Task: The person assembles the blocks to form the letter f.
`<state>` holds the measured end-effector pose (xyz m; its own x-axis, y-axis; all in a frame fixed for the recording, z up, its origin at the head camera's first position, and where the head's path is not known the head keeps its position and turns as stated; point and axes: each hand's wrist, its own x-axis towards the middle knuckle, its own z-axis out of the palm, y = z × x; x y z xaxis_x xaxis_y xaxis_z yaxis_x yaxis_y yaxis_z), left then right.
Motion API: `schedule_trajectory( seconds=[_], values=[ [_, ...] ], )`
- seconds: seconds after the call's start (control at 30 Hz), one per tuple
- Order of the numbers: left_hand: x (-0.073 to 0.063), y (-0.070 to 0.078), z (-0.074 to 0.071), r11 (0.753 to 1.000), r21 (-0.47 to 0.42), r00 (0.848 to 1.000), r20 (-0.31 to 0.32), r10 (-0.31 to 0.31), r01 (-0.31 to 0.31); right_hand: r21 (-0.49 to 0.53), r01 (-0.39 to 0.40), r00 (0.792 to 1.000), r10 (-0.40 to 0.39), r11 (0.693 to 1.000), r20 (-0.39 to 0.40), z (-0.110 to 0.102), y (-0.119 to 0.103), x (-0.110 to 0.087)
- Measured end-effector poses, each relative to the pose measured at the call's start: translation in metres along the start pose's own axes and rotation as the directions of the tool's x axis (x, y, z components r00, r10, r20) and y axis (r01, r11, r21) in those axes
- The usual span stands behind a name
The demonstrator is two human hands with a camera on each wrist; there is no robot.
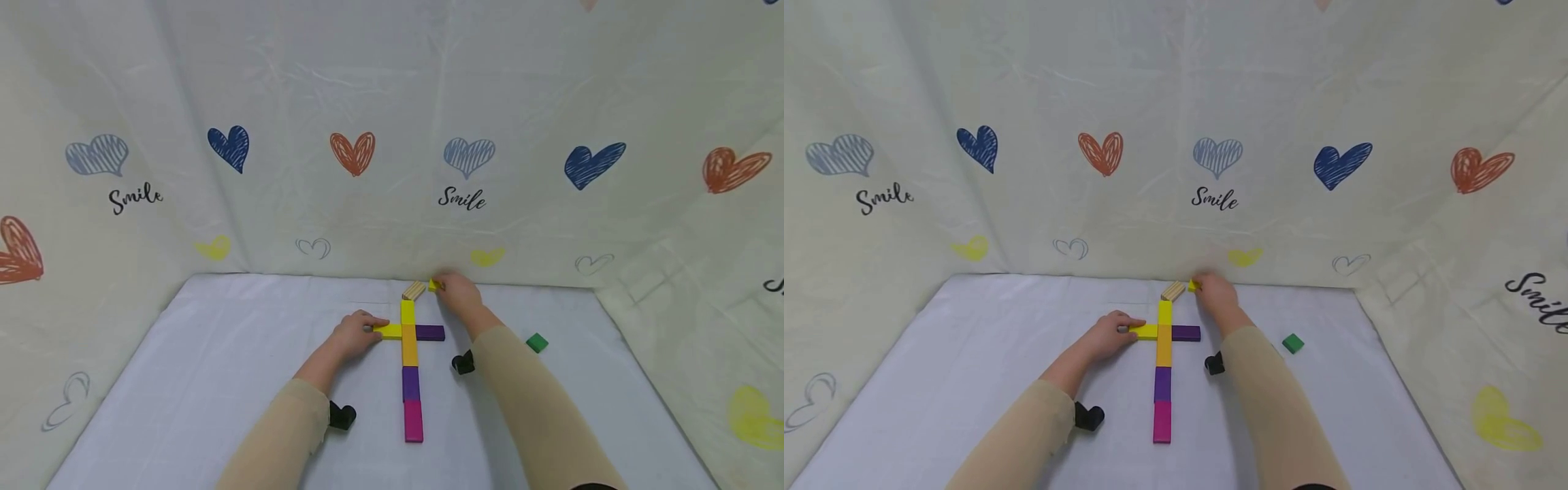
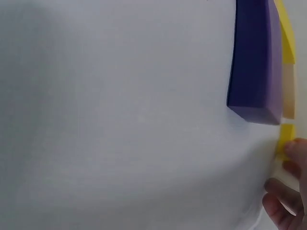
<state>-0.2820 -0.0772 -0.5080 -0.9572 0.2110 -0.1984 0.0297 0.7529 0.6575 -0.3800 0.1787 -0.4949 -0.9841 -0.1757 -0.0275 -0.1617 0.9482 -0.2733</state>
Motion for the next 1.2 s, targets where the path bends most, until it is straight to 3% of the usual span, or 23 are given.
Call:
schedule_trajectory(
  seconds=[0.83, 1.03, 1.2],
  values=[
    [0.000, 0.001, 0.003, 1.000, -0.005, 1.000, -0.006, -0.002, 0.002, 0.007, -0.018, 1.000, 0.018, 1.000, -0.004, -0.001, -0.002, -0.002],
    [-0.001, 0.003, 0.002, 1.000, -0.017, 1.000, 0.006, -0.013, 0.013, 0.043, -0.044, 0.999, 0.044, 0.998, -0.014, -0.003, 0.000, -0.004],
    [0.001, 0.000, 0.001, 1.000, -0.003, 1.000, 0.008, -0.024, 0.024, 0.119, -0.021, 0.999, 0.024, 0.993, -0.024, -0.010, 0.001, -0.008]
  ],
)
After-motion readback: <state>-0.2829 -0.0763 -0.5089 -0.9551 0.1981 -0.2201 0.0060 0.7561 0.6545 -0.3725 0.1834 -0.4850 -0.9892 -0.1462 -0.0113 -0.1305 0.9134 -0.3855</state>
